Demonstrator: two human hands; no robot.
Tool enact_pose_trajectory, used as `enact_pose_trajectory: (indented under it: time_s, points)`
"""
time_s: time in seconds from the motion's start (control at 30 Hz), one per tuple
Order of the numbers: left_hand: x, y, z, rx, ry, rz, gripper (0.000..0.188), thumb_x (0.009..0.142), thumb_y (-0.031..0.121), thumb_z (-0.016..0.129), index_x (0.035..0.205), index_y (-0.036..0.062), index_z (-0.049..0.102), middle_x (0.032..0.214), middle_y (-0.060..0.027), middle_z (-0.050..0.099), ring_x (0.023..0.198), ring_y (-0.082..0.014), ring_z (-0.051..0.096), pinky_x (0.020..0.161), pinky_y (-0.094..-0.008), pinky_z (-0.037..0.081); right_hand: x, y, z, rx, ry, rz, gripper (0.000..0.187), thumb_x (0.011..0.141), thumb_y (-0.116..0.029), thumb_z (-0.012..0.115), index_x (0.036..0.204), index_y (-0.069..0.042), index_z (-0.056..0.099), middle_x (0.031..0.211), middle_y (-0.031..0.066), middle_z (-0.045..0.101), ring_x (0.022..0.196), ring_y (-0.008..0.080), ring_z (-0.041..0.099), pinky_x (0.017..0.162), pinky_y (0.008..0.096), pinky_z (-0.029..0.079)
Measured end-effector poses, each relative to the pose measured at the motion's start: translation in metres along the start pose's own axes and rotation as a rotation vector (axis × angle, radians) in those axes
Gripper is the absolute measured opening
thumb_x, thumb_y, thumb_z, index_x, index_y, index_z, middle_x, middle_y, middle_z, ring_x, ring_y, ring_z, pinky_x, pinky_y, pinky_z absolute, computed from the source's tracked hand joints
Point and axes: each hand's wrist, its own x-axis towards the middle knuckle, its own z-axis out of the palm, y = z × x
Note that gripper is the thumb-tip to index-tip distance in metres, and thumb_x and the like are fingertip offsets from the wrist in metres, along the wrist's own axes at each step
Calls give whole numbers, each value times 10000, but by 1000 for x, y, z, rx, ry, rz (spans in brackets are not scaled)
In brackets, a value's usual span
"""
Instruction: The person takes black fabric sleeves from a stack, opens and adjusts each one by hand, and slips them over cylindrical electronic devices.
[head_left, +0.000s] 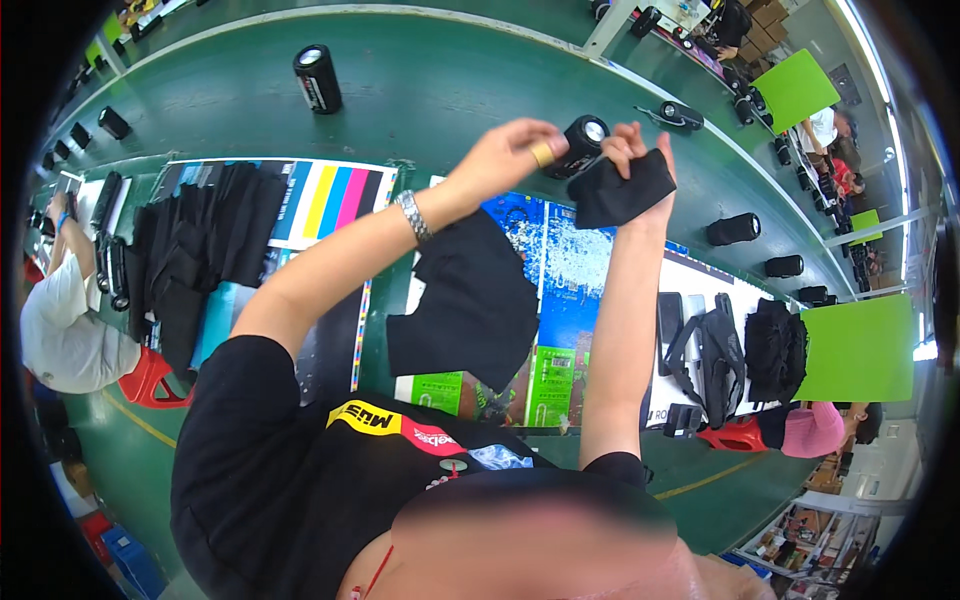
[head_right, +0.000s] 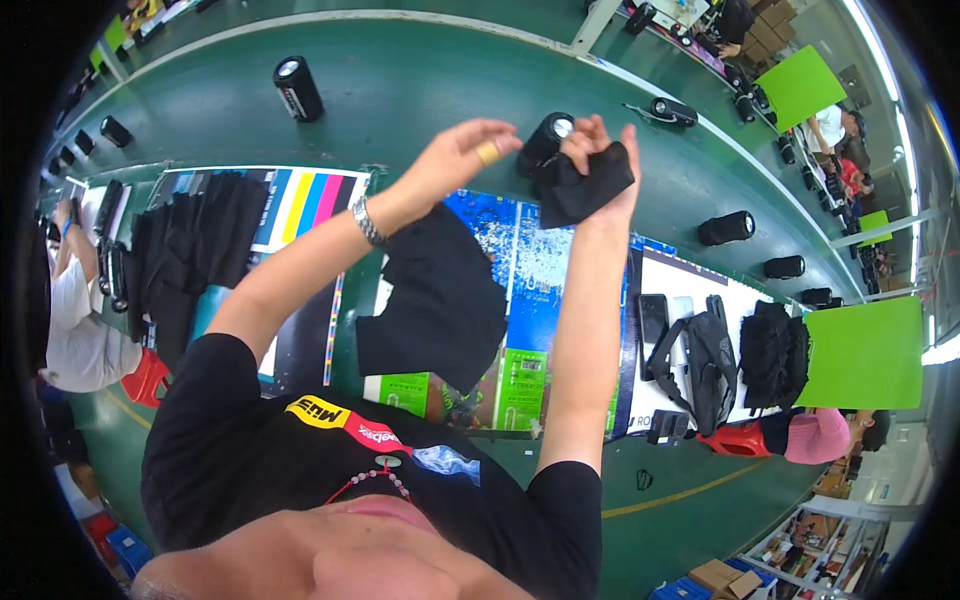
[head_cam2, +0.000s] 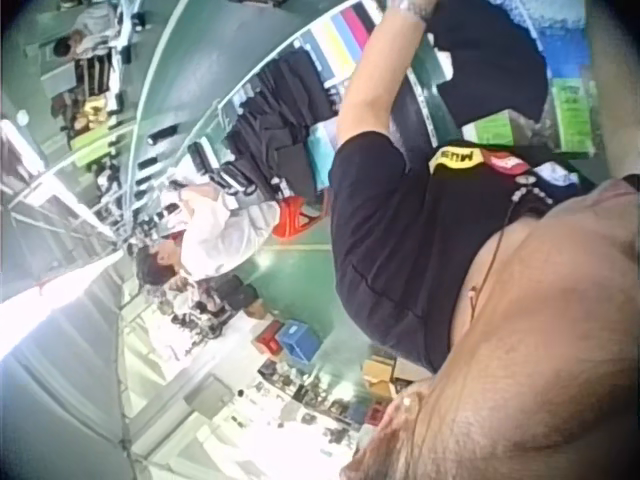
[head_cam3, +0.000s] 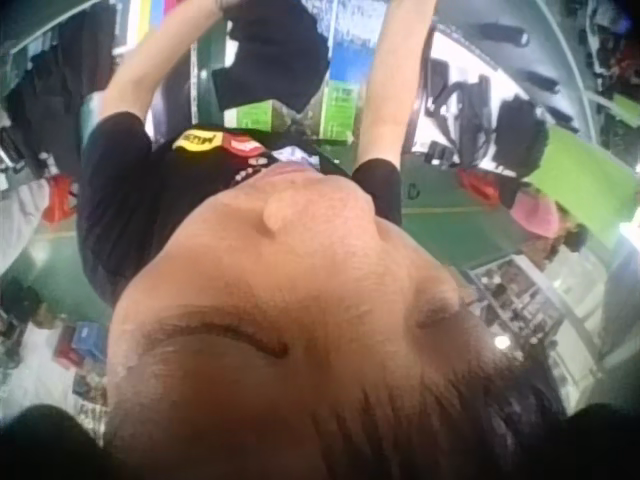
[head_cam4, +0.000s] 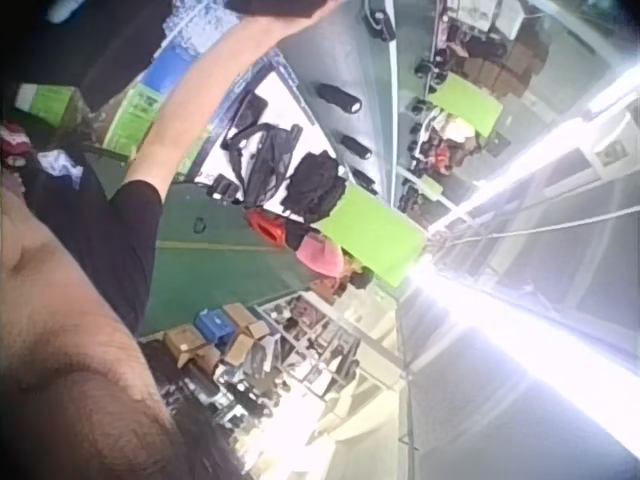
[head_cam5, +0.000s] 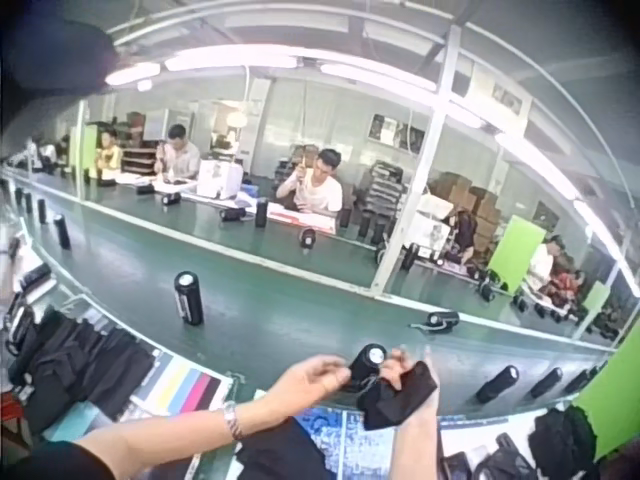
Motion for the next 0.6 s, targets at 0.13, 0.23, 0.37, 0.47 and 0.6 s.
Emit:
enact_pose_trajectory:
  time_s: [0.13, 0.23, 0.37, 0.47, 0.6]
  points:
    - [-50, 17, -10, 94, -72, 14, 303, 848, 235, 718, 1015, -5, 634, 894, -11, 637, 863, -72, 558, 762, -244, 463, 0, 72, 37, 33, -21, 137, 469, 945, -369, 512, 963, 87, 617, 903, 169, 574, 739, 196, 448, 597, 269, 391]
    - [-80, 30, -29, 126, 124, 141, 191, 901, 203, 652, 928, 13, 653, 756, 41, 581, 702, -18, 496, 604, -193, 399, -7, 118, 48, -138, 87, 57, 516, 951, -419, 471, 1003, 80, 593, 954, 181, 595, 867, 255, 539, 760, 325, 476]
    - [-115, 41, -62, 80, 282, 66, 199, 949, 239, 579, 936, 59, 663, 667, 87, 507, 582, 12, 405, 494, -178, 296, -23, 181, 60, -267, 130, 69, 594, 965, -453, 382, 1107, 95, 561, 1131, 211, 599, 1083, 297, 559, 956, 384, 449]
    - [-142, 43, -95, -4, 296, -21, 259, 976, 302, 522, 976, 87, 666, 685, 74, 557, 562, 7, 451, 478, -177, 322, -28, 220, 68, -337, 9, 97, 486, 977, -370, 409, 1082, 71, 582, 1138, 203, 610, 1072, 269, 575, 948, 370, 445]
    - [-174, 46, -120, -53, 248, -334, 324, 990, 302, 483, 1057, 32, 648, 863, -13, 661, 763, -73, 617, 684, -226, 479, -25, 257, 82, -832, -66, -296, 230, 969, -206, 512, 847, -24, 579, 806, 81, 647, 793, 147, 609, 768, 288, 473]
